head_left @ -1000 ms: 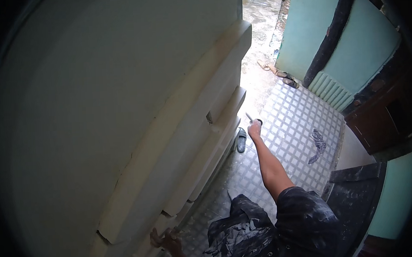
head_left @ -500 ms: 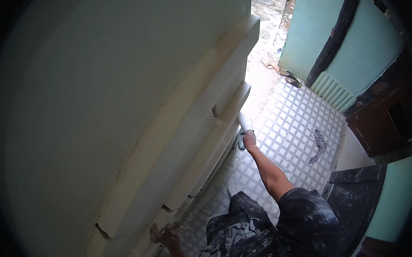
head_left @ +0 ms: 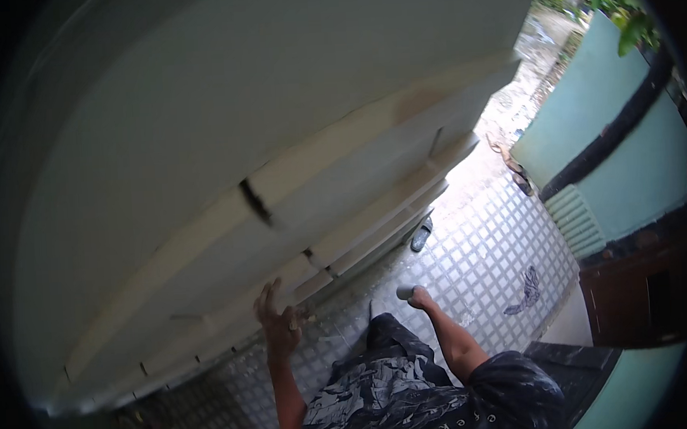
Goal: The recorder applies and smooths putty or plaster onto a wall using a scraper and a cylindrical container.
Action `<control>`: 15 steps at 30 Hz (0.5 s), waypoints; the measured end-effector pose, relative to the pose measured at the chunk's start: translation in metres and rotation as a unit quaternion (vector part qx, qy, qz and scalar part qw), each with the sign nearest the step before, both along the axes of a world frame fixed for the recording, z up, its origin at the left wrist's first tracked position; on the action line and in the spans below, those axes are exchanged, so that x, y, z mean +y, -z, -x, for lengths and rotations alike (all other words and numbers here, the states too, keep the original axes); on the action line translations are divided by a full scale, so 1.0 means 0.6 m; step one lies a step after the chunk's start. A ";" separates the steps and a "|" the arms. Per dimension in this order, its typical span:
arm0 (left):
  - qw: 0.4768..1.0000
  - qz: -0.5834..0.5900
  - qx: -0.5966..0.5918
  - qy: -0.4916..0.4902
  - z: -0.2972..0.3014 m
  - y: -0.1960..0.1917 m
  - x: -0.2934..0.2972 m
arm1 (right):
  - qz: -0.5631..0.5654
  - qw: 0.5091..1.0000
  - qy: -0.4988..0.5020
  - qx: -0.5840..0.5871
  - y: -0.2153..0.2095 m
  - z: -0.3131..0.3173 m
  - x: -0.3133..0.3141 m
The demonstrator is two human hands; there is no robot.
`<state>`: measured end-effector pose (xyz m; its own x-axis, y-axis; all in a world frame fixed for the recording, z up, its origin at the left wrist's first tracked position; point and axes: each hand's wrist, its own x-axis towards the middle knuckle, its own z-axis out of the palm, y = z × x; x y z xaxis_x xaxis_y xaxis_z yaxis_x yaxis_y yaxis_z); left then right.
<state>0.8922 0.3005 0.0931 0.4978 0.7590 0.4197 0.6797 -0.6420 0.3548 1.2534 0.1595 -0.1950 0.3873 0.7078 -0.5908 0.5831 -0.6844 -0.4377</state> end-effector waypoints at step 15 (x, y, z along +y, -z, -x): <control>0.789 0.465 -0.261 -0.305 0.329 0.091 -0.388 | -0.648 0.745 -0.124 -0.100 -0.516 0.383 0.080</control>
